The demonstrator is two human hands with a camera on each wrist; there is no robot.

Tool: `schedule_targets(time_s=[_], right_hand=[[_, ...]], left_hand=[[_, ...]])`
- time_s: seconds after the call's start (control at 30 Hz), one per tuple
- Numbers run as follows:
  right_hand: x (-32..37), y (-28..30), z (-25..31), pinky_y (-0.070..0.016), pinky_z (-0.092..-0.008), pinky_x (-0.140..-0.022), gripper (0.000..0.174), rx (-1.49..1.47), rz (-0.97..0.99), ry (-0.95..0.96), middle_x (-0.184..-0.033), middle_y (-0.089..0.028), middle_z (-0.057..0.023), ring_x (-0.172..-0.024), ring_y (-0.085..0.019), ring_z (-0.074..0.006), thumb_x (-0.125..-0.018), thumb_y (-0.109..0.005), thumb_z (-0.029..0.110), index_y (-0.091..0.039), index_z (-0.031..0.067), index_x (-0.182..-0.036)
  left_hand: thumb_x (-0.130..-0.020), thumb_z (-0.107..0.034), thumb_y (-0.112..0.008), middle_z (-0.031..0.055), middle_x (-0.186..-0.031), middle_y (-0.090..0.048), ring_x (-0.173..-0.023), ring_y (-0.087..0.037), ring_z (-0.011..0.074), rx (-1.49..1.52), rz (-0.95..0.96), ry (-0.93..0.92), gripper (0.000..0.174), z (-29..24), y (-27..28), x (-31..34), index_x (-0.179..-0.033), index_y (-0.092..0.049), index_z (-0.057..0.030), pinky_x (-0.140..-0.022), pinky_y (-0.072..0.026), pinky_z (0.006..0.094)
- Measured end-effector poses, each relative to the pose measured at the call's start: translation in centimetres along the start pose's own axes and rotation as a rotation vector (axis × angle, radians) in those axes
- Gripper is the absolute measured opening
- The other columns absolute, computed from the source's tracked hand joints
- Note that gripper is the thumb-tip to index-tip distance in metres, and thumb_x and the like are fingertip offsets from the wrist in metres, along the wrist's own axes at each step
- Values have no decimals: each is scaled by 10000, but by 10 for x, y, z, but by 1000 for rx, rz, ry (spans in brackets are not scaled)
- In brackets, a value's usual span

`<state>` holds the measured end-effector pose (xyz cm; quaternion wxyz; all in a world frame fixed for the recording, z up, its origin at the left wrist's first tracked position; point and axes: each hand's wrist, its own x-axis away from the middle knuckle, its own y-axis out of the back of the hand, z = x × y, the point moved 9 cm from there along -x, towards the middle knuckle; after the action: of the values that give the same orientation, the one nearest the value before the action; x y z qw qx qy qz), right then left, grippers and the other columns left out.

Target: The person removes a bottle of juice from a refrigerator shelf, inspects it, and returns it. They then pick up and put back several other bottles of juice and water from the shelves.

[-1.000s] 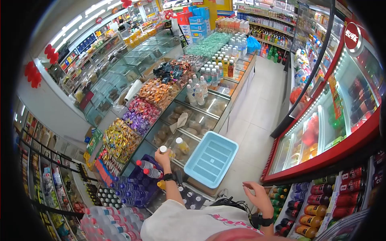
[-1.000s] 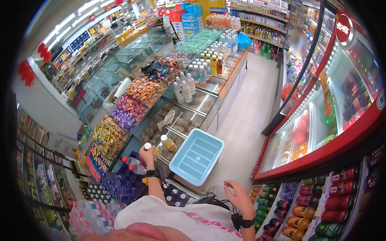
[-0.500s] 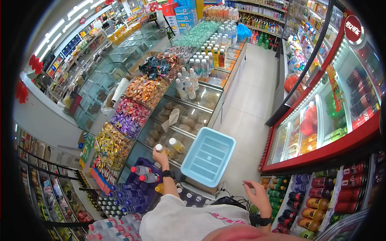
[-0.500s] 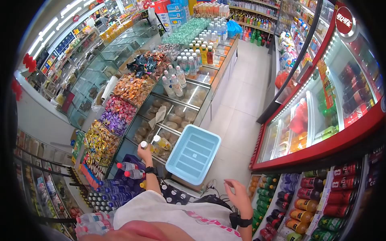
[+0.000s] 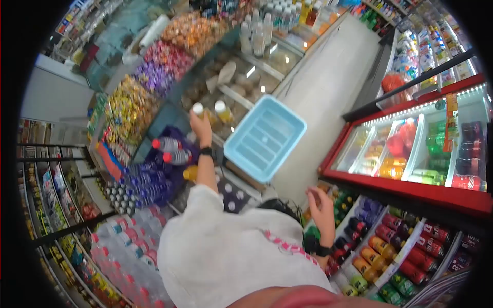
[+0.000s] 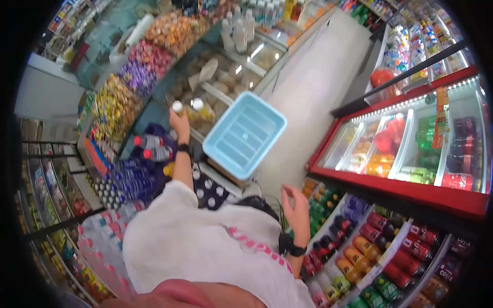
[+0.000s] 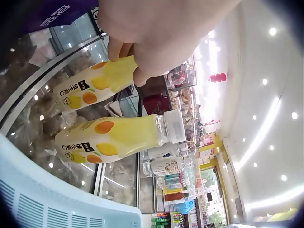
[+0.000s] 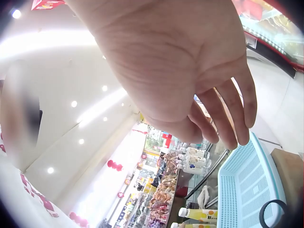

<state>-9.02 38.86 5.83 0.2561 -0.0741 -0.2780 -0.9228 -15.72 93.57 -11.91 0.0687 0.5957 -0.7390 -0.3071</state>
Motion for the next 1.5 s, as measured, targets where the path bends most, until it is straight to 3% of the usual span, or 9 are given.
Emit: schedule_targets(time_s=[0.27,0.3,0.4,0.63,0.7,0.97,1.1,1.27,1.5], right_hand=[[-7,-9,17,-546,-370,-907,247,-69,2,117,-1058,-741,-194,-1008,-728,-300,-977,-653,128,-686,-18,-1173],[-6,-7,18,-545,-370,-909,245,-79,-5,122,-1060,-741,-194,-1010,-727,-302,-977,-652,126,-685,-16,-1174],[3,1,12,-545,-342,-898,227,-79,-33,139,-1044,-748,-173,-995,-734,-266,-975,-653,99,-683,-26,-1162],[46,43,7,-523,-360,-925,157,-79,-143,227,-1049,-741,-140,-989,-706,-309,-889,-754,113,-708,-28,-943],[63,58,9,-517,-355,-911,148,-109,-204,242,-1033,-743,-138,-978,-703,-267,-823,-790,68,-684,-32,-849],[160,103,-25,-504,-338,-863,326,-238,-411,264,-1016,-745,-141,-942,-692,-235,-745,-849,13,-533,-15,-671],[211,117,-49,-515,-338,-838,370,-270,-484,248,-976,-758,-131,-922,-707,-231,-766,-857,47,-520,-10,-626],[263,121,-86,-496,-322,-775,412,-356,-566,183,-892,-758,-101,-835,-693,-204,-799,-837,56,-496,-24,-582],[312,126,-119,-368,-247,-484,396,-464,-629,57,-847,-745,-56,-543,-514,-59,-1040,-585,179,-728,-53,-753]], left_hand=[[-934,-293,-735,325,-1348,-557,-1286,-517,472,-6,26,52,685,6,-3,4,-1403,-442,112,-1079,-410,483],[-921,-222,-727,360,-1466,-421,-1362,-424,492,-81,10,119,740,-1,3,9,-1440,-358,155,-1144,-348,498],[-896,-135,-705,357,-1507,-350,-1395,-377,490,-106,-109,98,766,-21,27,18,-1470,-298,168,-1185,-309,506],[-906,-4,-587,271,-1477,-402,-1403,-392,429,121,-378,-217,625,-147,96,57,-1475,-344,81,-1196,-312,499],[-908,21,-559,253,-1481,-406,-1403,-397,415,180,-409,-278,592,-169,103,68,-1468,-367,56,-1194,-320,492],[-911,35,-529,214,-1345,-552,-1224,-590,343,517,-230,-359,464,-242,92,135,-1371,-468,42,-1092,-462,428],[-935,-55,-598,171,-1121,-695,-982,-672,290,476,294,-287,384,-247,29,179,-1309,-547,15,-889,-521,405],[-914,-322,-682,232,-1096,-725,-1004,-701,346,-220,1455,-738,475,-247,-48,344,-1271,-632,-13,-894,-544,441],[-924,-435,-672,236,-1175,-710,-1073,-685,387,-346,1842,-852,571,-243,-32,542,-1299,-630,-7,-944,-539,448]])
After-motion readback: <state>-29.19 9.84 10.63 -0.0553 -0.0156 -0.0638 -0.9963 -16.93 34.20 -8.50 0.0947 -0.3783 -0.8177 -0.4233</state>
